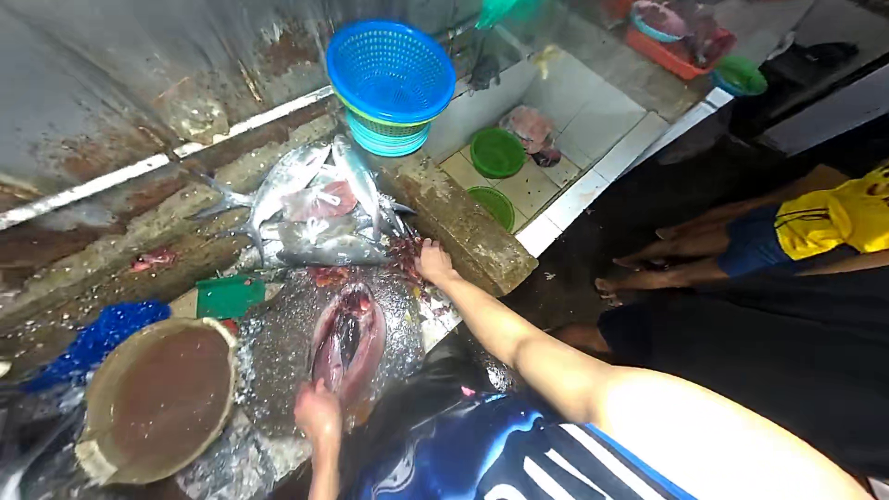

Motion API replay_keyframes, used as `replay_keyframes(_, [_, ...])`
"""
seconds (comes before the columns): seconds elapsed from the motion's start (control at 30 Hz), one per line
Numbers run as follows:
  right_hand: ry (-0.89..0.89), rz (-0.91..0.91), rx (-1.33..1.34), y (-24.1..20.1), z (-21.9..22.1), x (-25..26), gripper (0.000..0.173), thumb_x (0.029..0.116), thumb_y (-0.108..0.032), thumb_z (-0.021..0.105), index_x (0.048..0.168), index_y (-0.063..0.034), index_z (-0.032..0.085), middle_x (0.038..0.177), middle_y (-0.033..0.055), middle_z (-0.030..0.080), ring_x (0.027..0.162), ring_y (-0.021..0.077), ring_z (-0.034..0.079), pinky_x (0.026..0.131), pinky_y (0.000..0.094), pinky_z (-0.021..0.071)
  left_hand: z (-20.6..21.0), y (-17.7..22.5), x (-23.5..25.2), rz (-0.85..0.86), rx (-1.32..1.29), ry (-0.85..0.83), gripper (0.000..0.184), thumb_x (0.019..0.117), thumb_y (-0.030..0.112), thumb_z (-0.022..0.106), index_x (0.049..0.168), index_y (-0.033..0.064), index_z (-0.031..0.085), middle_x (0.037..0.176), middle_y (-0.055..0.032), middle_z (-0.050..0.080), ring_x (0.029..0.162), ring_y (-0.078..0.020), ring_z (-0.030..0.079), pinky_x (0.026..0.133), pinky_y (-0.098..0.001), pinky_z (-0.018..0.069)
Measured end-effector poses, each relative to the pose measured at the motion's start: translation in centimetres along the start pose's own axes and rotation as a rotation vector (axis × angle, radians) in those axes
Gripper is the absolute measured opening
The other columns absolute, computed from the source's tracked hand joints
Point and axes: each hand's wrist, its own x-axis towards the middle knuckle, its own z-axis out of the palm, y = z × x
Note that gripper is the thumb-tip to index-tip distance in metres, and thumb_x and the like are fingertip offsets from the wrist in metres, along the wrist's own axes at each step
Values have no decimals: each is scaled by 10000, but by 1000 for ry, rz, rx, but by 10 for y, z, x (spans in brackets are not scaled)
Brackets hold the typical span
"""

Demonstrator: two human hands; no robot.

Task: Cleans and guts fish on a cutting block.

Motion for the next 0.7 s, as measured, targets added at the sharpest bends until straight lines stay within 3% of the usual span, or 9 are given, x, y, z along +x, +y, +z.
replay_keyframes(0.1, [219, -456, 60, -17, 16, -63, 473, 996, -343, 582, 1375, -59, 592, 1409, 187, 576, 1313, 343, 559, 1074, 524, 488, 3, 0, 3, 21, -60, 38, 382, 1089, 224, 480, 1285, -77, 608, 1206, -317, 663, 1174, -466, 643, 1021, -613, 490])
replay_keyframes(0.2, [9, -1099, 138, -57, 42, -130, 390, 1064, -338, 477, 1346, -141, 659, 1412, 70, 630, 1379, 229, 532, 1178, 449, 408, 3, 10, 1, 34, -120, 50, 375, 1085, 206, 481, 1295, -73, 618, 1227, -312, 661, 1186, -455, 640, 1044, -599, 479])
replay_keyframes(0.27, [-192, -1321, 87, -74, 66, -154, 436, 1079, -375, 447, 1426, -163, 606, 1510, 59, 562, 1446, 227, 471, 1224, 462, 342, -1, 11, -1, 3, -186, 38, 386, 1093, 214, 463, 1310, -65, 618, 1221, -304, 670, 1191, -444, 642, 1059, -589, 471])
replay_keyframes(0.33, [-247, -1340, -46, -75, 90, -162, 543, 1078, -461, 422, 1583, -261, 423, 1660, 10, 379, 1542, 212, 324, 1255, 502, 273, -5, 5, 2, -43, -245, 9, 402, 1102, 228, 429, 1319, -52, 619, 1214, -286, 680, 1208, -421, 637, 1078, -572, 462])
replay_keyframes(0.4, [-209, -1335, -128, -71, 103, -156, 569, 1072, -514, 387, 1616, -353, 342, 1711, -23, 266, 1587, 230, 204, 1266, 559, 221, -6, 0, 5, -85, -303, -12, 397, 1099, 225, 422, 1324, -38, 617, 1204, -270, 686, 1208, -401, 639, 1077, -563, 468])
replay_keyframes(0.5, [-183, -1323, -209, -67, 106, -153, 551, 1084, -527, 315, 1619, -396, 320, 1727, -21, 219, 1601, 256, 150, 1263, 592, 185, -1, -6, 3, -117, -419, -16, 381, 1090, 211, 434, 1321, -37, 610, 1189, -279, 682, 1181, -405, 648, 1046, -581, 485])
replay_keyframes(0.7, [-175, -1316, -306, -68, 110, -151, 579, 1073, -495, 275, 1641, -382, 267, 1742, -9, 158, 1607, 256, 108, 1256, 610, 152, 6, -18, -3, -112, -598, 60, 415, 1118, 282, 382, 1254, -9, 645, 1124, -233, 700, 1104, -358, 671, 1000, -575, 509])
